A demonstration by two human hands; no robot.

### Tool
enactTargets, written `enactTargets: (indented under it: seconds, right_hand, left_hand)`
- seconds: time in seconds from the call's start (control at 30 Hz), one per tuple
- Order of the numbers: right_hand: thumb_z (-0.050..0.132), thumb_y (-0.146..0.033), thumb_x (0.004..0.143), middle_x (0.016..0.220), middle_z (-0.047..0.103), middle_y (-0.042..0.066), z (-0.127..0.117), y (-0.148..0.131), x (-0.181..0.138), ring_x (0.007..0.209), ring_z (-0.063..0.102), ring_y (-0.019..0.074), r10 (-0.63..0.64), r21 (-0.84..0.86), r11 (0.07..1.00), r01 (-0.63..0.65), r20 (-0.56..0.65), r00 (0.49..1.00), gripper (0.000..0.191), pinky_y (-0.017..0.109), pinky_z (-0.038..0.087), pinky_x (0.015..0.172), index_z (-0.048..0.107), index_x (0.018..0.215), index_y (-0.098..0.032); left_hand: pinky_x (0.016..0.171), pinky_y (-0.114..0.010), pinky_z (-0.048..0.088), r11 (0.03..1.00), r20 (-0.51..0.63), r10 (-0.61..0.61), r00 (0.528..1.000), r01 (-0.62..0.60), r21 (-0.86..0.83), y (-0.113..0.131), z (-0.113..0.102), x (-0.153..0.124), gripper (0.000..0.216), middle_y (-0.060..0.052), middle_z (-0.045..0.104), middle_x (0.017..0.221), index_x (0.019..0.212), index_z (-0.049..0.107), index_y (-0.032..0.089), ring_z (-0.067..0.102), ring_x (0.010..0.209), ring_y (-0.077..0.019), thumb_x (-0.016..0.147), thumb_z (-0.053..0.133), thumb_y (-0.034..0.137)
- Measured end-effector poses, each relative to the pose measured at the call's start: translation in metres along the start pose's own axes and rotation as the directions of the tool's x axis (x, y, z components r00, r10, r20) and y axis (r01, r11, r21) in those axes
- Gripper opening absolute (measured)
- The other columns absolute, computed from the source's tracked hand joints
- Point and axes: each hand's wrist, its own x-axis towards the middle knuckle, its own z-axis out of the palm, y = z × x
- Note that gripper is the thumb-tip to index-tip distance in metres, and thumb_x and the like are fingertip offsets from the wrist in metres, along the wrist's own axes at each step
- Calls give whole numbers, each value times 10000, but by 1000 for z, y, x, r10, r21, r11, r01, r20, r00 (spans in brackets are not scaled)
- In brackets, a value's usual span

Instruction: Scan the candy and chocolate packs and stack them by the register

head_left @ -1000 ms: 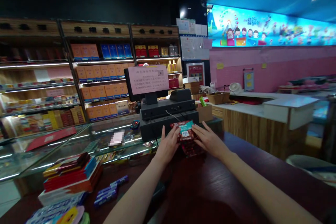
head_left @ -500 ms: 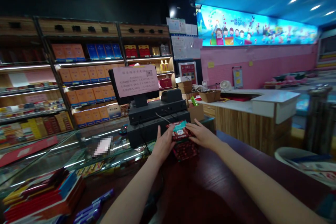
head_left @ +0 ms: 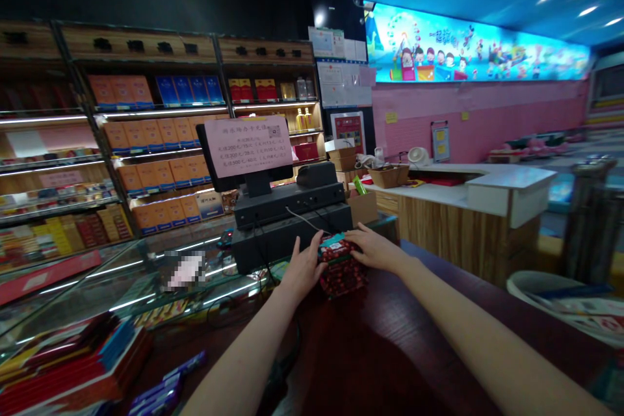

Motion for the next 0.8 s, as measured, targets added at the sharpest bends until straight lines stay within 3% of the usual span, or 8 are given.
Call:
enactTargets:
  seconds: [0.63,0.8]
  right_hand:
    - [537,-173,882,1297,673,121,1,-3,-5,1225,608,242,20,-14,1000,-19,54,998,381,581,236,1183,633,1250,-204]
    - [548,-184,883,1329,653,124,-1,-5,-4,1257,585,254,36,-8,999,-35,86,996,392,590,223,1184,622,1267,-208]
  left_hand:
    - [1196,-603,185,994,-21,-51,998,49,-95,0,1,-4,722,-136,624,1341,1488,128,192,564,1288,-233,876,512,189]
    - [1220,-568,171,995,78,-14,997,21,-93,-5,-5,-8,734,-128,479,1496,1490,143,225,476,1372,-224,862,523,195]
